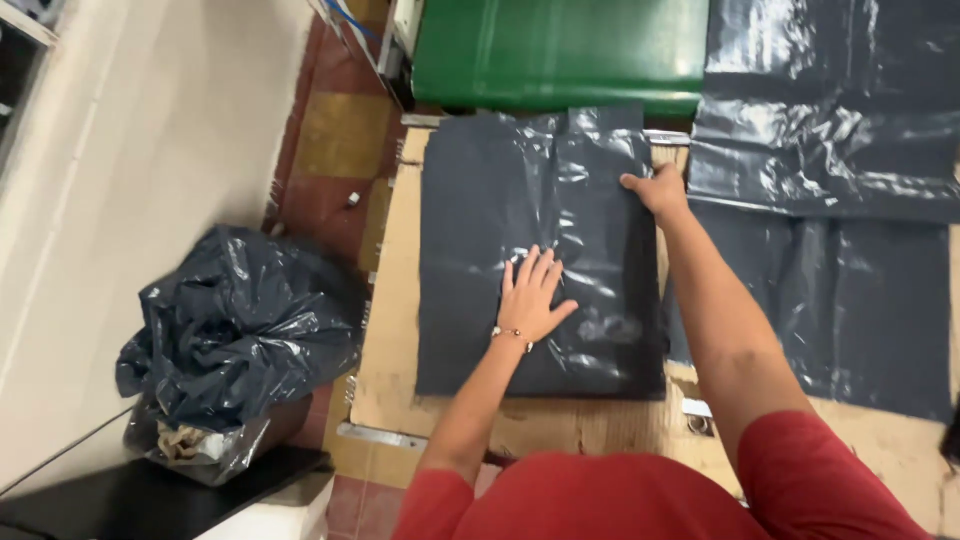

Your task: Folding large plastic bags into smaller rectangles and placing them in a bin

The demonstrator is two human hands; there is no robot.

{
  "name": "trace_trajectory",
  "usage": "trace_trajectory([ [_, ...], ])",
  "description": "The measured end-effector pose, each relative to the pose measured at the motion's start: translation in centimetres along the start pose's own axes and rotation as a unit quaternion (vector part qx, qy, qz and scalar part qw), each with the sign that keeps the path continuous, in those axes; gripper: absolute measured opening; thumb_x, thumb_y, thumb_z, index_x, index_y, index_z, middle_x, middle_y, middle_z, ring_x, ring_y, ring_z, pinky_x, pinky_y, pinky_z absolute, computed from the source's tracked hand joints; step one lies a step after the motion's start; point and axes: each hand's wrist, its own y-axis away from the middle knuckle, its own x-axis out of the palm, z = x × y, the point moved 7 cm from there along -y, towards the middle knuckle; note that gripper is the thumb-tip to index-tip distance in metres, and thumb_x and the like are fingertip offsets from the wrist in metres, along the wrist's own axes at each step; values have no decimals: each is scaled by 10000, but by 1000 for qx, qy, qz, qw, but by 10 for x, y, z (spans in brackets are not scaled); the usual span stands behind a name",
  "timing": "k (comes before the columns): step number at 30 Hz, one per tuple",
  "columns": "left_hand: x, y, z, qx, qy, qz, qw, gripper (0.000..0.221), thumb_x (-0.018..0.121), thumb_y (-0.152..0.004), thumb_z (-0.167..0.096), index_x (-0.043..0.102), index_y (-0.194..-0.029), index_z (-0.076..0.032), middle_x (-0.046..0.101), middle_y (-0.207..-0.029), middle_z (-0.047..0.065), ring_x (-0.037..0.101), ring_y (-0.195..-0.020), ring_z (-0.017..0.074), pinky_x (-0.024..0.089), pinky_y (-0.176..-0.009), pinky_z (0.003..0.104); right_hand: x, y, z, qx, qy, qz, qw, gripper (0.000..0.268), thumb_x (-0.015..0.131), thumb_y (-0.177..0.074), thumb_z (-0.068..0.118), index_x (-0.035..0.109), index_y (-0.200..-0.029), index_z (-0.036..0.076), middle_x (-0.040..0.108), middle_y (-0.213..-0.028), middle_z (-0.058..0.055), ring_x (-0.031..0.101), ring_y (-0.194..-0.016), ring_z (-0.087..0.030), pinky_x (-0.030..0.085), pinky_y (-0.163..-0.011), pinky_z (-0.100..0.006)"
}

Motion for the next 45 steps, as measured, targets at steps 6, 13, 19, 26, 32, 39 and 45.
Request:
trace_trajectory([
  [6, 25, -5, 20, -25, 37, 21, 999, 678, 502, -947, -647, 503, -1451, -195, 447, -1571, 32, 305, -1542, 249, 285, -1196, 636, 12, 19, 39, 83, -147, 135, 976, 640, 892, -729, 226, 657, -1277, -8, 681, -1148, -296, 692, -1062, -435, 585, -817, -538],
  [13, 64, -44, 129, -227, 462, 67, 854, 659, 160, -1022, -714, 552, -1344, -294, 664, -1299, -61, 607, -1272, 120, 525, -835, 323, -26, 77, 80, -207, -144, 45, 967, 311, 769, -871, 70, 734, -1176, 25, 727, -1008, -206, 711, -1002, -341, 561, -802, -473],
  [19, 57, 2, 192, -331, 852, 142, 381, 1053, 67, -871, -885, 649, -1191, -68, 590, -1429, 253, 558, -1360, 400, 571, -824, 433, -83, 271, 57, -414, -5, -50, 909, 169, 839, -862, 48, 713, -966, 6, 673, -998, -195, 574, -1008, -447, 433, -961, -517],
  [26, 55, 98, 257, -365, 835, -41, 410, 783, 345, -969, -751, 608, -1362, -127, 526, -1512, 130, 460, -1441, 308, 366, -1173, 403, -58, 316, -52, -92, -113, -53, 988, 190, 708, -958, 344, 753, -845, 199, 552, -956, -91, 470, -962, -222, 372, -969, -370],
  [32, -13, 195, 227, -355, 596, -136, 708, 561, 532, -1120, -367, 382, -1590, -99, 311, -1659, 172, 285, -1535, 318, 251, -1285, 386, -52, 336, -56, -151, 42, 106, 982, 543, 626, -904, 17, 619, -1373, 292, 694, -1252, -101, 639, -1123, -439, 483, -1004, -527],
  [39, -72, 205, 172, -193, 475, -2, 858, 782, 628, -856, 87, 439, -1572, -163, 455, -1591, 70, 369, -1493, 197, 265, -1263, 349, -45, 354, -62, -55, -326, 277, 902, 741, 532, -929, 563, 527, -1521, 116, 439, -488, 6, 580, -573, -43, 442, -604, -161],
  [45, -69, 177, 179, -285, 410, -73, 863, 499, 541, -727, 77, 780, -989, -274, 728, -1029, -70, 637, -1139, 92, 435, -1094, 292, -61, 341, -38, -197, -228, 135, 944, 599, 586, -767, -214, 684, -1301, 39, 647, -1005, -84, 615, -911, -156, 500, -899, -265],
])
